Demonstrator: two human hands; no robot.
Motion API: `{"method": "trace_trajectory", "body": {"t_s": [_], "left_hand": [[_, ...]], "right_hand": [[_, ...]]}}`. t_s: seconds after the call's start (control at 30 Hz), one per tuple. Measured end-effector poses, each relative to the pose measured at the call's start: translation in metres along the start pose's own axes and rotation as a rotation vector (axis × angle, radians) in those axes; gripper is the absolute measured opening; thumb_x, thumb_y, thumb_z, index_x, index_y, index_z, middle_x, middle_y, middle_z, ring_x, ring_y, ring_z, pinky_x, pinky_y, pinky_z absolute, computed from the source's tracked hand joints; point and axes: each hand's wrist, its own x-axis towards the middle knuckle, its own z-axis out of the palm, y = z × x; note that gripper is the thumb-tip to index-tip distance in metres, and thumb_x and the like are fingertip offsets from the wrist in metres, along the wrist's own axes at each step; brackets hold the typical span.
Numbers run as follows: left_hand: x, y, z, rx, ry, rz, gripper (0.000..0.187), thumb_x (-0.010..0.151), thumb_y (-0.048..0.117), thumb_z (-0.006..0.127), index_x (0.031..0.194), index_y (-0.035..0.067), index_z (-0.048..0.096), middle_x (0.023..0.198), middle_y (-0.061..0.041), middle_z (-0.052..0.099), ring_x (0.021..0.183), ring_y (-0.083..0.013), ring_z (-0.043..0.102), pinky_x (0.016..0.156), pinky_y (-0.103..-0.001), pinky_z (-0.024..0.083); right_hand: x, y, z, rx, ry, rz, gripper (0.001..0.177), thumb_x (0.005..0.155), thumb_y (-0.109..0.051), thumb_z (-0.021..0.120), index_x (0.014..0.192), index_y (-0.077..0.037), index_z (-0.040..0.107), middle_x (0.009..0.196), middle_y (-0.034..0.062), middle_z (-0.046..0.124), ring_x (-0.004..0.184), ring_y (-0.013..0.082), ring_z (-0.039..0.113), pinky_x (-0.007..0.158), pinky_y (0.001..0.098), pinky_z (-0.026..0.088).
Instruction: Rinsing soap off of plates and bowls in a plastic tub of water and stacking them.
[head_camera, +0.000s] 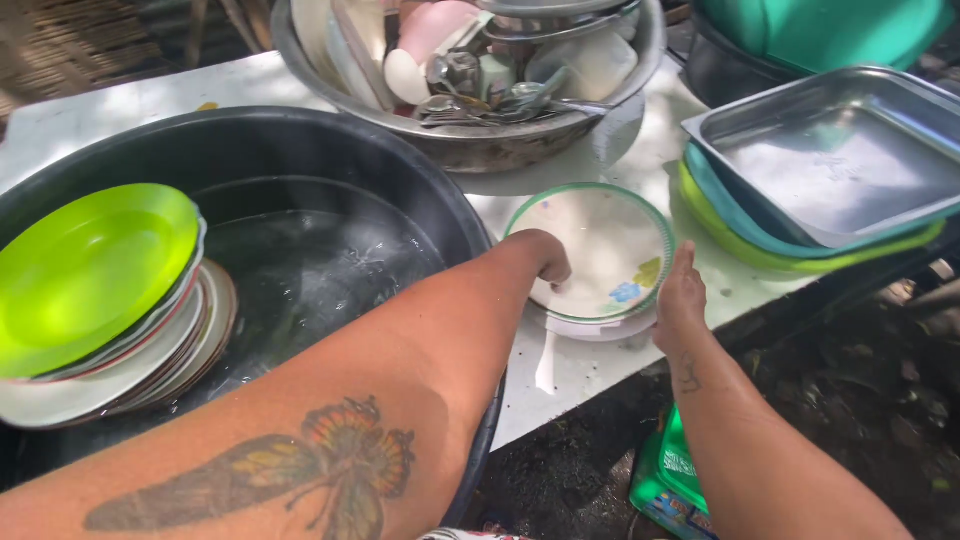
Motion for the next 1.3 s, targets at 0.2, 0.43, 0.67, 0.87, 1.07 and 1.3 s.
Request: {"method": "trace_trajectory", "body": {"t_s": [0.2, 0.43, 0.67, 0.87, 1.07, 1.3], "left_hand": [[-0.174, 0.003, -0.064, -0.349, 0.386, 0.007, 0.041, 0.077, 0.025, 0.063, 0.106, 0.001, 0.079, 0.117, -0.023, 0.076, 0.111, -0.036, 0.073, 0.093, -0.044, 0.056], [-0.263, -0.065, -0.042, -0.863, 0.946, 0.188, 0.061, 0.079, 0.042, 0.073, 0.124, 0.0, 0.068, 0.112, -0.018, 0.076, 0.107, -0.0292, 0.074, 0.094, -0.037, 0.056], [-0.33, -0.131, 0.065, -1.026, 0.982, -0.052, 0.047, 0.085, 0.035, 0.072, 0.122, 0.005, 0.071, 0.11, -0.013, 0.078, 0.103, -0.0229, 0.075, 0.091, -0.034, 0.056], [-0.399, -0.172, 0.17, -1.099, 0.914, -0.305, 0.047, 0.087, 0.033, 0.073, 0.126, 0.007, 0.069, 0.113, -0.013, 0.074, 0.108, -0.0263, 0.071, 0.095, -0.036, 0.054], [-0.419, -0.211, 0.245, -1.315, 1.017, -0.512, 0.044, 0.086, 0.028, 0.073, 0.124, 0.007, 0.07, 0.111, -0.011, 0.074, 0.107, -0.0236, 0.071, 0.096, -0.035, 0.053], [-0.389, -0.241, 0.257, -1.854, 0.96, -0.367, 0.035, 0.091, 0.026, 0.065, 0.118, 0.005, 0.074, 0.105, -0.009, 0.071, 0.096, -0.0233, 0.063, 0.076, -0.035, 0.051]], "right_hand": [[-0.034, -0.083, 0.064, -0.803, 0.083, -0.204, 0.071, 0.086, -0.044, 0.075, 0.142, -0.007, 0.053, 0.146, 0.0225, 0.044, 0.134, 0.0476, 0.035, 0.101, 0.059, 0.04], [-0.093, -0.167, 0.172, -0.461, -0.185, -1.093, 0.027, 0.101, -0.022, 0.067, 0.121, -0.004, 0.074, 0.12, 0.0176, 0.072, 0.119, 0.0376, 0.061, 0.106, 0.05, 0.043], [-0.259, -0.185, 0.288, -0.167, -0.722, -1.271, 0.019, 0.097, -0.016, 0.073, 0.106, 0.0, 0.079, 0.091, 0.014, 0.077, 0.08, 0.0235, 0.074, 0.074, 0.0351, 0.056], [-0.36, -0.14, 0.369, -0.398, -1.14, -0.348, 0.037, 0.095, -0.038, 0.075, 0.1, -0.001, 0.071, 0.079, 0.0072, 0.065, 0.06, 0.0162, 0.064, 0.047, 0.0307, 0.049], [-0.363, -0.123, 0.396, -0.307, -1.117, -0.21, 0.017, 0.09, -0.016, 0.067, 0.1, -0.002, 0.069, 0.083, 0.0101, 0.068, 0.061, 0.0201, 0.068, 0.045, 0.0329, 0.056], [-0.264, -0.177, 0.346, -0.107, -0.798, -0.642, 0.029, 0.087, 0.005, 0.054, 0.112, 0.005, 0.07, 0.094, 0.0159, 0.07, 0.075, 0.0258, 0.066, 0.059, 0.0408, 0.05]]}}
